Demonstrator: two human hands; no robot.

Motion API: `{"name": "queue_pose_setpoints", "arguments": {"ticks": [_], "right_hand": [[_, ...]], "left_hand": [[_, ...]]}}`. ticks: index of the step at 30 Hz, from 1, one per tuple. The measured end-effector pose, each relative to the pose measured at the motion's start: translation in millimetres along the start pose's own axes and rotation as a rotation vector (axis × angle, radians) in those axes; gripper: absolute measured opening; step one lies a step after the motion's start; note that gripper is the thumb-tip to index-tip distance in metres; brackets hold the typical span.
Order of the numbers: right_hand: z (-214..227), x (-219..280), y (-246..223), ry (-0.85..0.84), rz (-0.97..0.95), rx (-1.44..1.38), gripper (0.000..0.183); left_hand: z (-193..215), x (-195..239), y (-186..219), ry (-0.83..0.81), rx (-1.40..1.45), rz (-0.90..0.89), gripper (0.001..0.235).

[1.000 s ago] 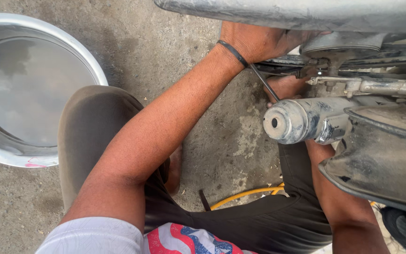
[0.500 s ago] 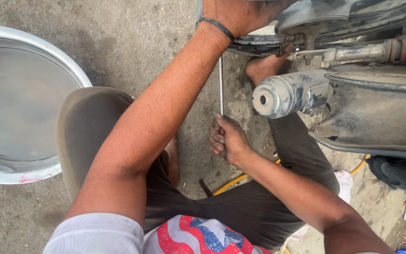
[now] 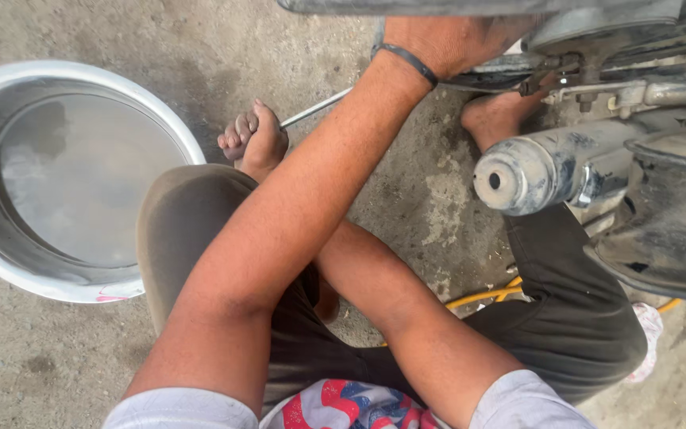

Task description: The person uses a tire lever to pry the tire bead away from the rim of a motorcycle's rear wheel. They repeatedly insert the tool and lever the tire to loosen the bead. The person is sitting on the ground next to the motorcycle during the process.

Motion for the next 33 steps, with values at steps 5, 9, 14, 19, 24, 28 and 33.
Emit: {"name": "queue_pose_setpoints", "arguments": {"ticks": [5,9,14,19,24,28,33], "right_hand": [[-5,-57,8,-0.094,-0.136,-0.042,0.037],[66,-23,-13,-0.078,-0.195,0.119,0.038],[163,91,-68,0.231,-0.284,0.715,0.03],[174,162,-124,0.412,-0.297,0.831,0.034],[123,172,-183,0.265,-0.103,1.052,0.021],[131,211,-213,0.287,-0.273,1.128,0.017],[152,245,-251,0.318,-0.203,0.987,0.018]], "left_hand": [[-2,-2,15,0.036,-0.088,-0.154,0.032],[-8,-1,28,0.019,-0.094,-0.266,0.029],[20,-16,7,-0.105,0.203,0.007,0.044],[38,-31,10,-0.203,0.125,0.157,0.062],[56,-13,-8,-0.161,0.153,0.196,0.069],[59,1,-19,-0.077,0.125,0.119,0.07],[37,-12,-8,-0.032,0.036,0.09,0.068]]}}
Point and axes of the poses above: each hand's wrist, its own x-axis away from the middle knuckle, its own z-axis out of the back of the hand, y = z × x, the point moved 10 cm from there along -x, towards the middle knuckle, and after that the axes turned 6 degrees about -y, right-handed, at the moved point
